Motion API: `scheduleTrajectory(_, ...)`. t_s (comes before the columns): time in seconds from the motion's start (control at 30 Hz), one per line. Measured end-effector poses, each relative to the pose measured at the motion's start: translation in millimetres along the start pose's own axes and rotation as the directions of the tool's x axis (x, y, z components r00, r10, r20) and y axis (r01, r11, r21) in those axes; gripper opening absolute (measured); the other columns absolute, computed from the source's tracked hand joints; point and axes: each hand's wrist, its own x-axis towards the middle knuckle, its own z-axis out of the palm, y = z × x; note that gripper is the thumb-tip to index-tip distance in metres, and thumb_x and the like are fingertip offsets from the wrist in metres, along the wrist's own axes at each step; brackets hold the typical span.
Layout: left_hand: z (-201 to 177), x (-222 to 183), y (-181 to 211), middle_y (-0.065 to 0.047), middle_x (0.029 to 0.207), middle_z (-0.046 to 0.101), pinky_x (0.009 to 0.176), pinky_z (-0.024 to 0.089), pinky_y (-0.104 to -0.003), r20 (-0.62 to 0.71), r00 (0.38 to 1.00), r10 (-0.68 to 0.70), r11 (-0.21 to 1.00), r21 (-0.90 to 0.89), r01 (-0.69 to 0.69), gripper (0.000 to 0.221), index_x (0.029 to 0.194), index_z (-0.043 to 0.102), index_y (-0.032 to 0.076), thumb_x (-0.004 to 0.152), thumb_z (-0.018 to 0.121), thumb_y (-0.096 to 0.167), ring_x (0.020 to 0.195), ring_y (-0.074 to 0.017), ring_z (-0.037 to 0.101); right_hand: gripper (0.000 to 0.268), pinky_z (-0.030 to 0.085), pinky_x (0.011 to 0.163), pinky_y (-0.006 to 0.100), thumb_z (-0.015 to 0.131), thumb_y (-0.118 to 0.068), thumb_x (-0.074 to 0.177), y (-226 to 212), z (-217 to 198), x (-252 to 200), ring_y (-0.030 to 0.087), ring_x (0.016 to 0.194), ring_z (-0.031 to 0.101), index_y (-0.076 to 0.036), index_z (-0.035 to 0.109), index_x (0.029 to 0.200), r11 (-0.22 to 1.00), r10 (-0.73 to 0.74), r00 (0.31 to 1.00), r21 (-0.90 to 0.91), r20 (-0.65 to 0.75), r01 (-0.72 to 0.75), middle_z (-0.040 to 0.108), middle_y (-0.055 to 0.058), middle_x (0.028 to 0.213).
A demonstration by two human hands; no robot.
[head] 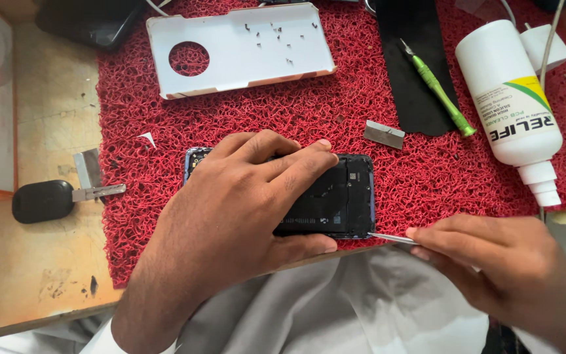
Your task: The person uses a green precision screwdriver and tweezers to remove screws and small components from a disassembled smartphone. They work on the internal battery area and camera module, placing removed screws into a white tray.
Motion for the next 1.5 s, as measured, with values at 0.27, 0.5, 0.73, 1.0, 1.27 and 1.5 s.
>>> scheduleTrajectory(0.27,-1.0,0.7,1.2,-0.010,0.120,0.073,0.100,0.046,-0.050,0.007,1.000,-0.010,1.000,0.015,0.010,0.087,0.131,0.061,0.005,0.065,0.084,0.059,0.113,-0.0310,0.065,0.029,0.054,0.058,0.028,0.084,-0.015,0.083,-26.5,32.1,-15.5,0.011,0.063,0.073,-0.006,0.072,0.108,0.947,0.322,0.937,0.051,-0.132,-0.318,0.077,0.002,0.086)
scheduleTrajectory(0.5,0.4,0.6,0.2,-0.010,0.114,0.075,0.100,0.046,-0.049,0.013,1.000,-0.010,0.999,0.033,0.010,0.083,0.128,0.062,0.006,0.069,0.083,0.060,0.113,-0.0317,0.065,0.021,0.052,0.056,0.031,0.080,-0.009,0.082,-39.0,50.3,-30.7,0.020,0.059,0.068,-0.005,0.071,0.101,0.947,0.318,0.921,0.030,-0.226,-0.320,0.072,0.009,0.079)
scheduleTrajectory(0.73,0.7,-1.5,0.4,-0.012,0.117,0.075,0.099,0.046,-0.048,-0.015,1.000,0.009,1.000,0.011,-0.009,0.082,0.127,0.062,0.003,0.069,0.083,0.057,0.112,-0.0318,0.065,0.018,0.046,0.046,0.026,0.080,-0.012,0.083,-61.4,70.3,-20.9,0.008,0.050,0.060,-0.004,0.072,0.097,0.585,0.760,0.648,0.484,-0.049,-0.650,0.070,0.001,0.064)
scheduleTrajectory(1.0,2.9,-1.2,14.6,-0.017,0.132,0.068,0.107,0.043,-0.048,-0.053,0.998,0.019,0.999,0.048,-0.017,0.081,0.128,0.060,-0.003,0.074,0.081,0.055,0.119,-0.0353,0.060,0.016,0.040,0.053,0.025,0.081,-0.010,0.089,-78.3,81.2,-26.1,0.008,0.056,0.051,-0.003,0.075,0.102,0.765,0.618,0.670,0.121,-0.412,-0.632,0.061,0.003,0.066)
scheduleTrajectory(1.27,10.4,-11.5,25.5,-0.019,0.138,0.061,0.114,0.035,-0.049,-0.016,1.000,-0.018,0.998,0.065,0.019,0.085,0.132,0.057,-0.005,0.071,0.081,0.049,0.126,-0.0365,0.054,0.019,0.047,0.058,0.021,0.081,-0.012,0.086,-66.8,72.1,-34.8,0.005,0.064,0.061,-0.003,0.070,0.098,0.843,0.535,0.705,0.243,-0.466,-0.479,0.069,0.004,0.082)
scheduleTrajectory(1.5,9.6,-8.0,32.8,-0.019,0.136,0.063,0.114,0.035,-0.049,-0.035,0.998,-0.058,0.998,0.003,0.058,0.079,0.130,0.057,-0.004,0.071,0.085,0.040,0.127,-0.0373,0.054,0.018,0.046,0.058,0.023,0.084,-0.004,0.088,-75.2,92.1,-43.4,0.008,0.061,0.060,-0.001,0.073,0.103,0.668,0.731,0.511,0.325,-0.452,-0.669,0.069,0.006,0.071)
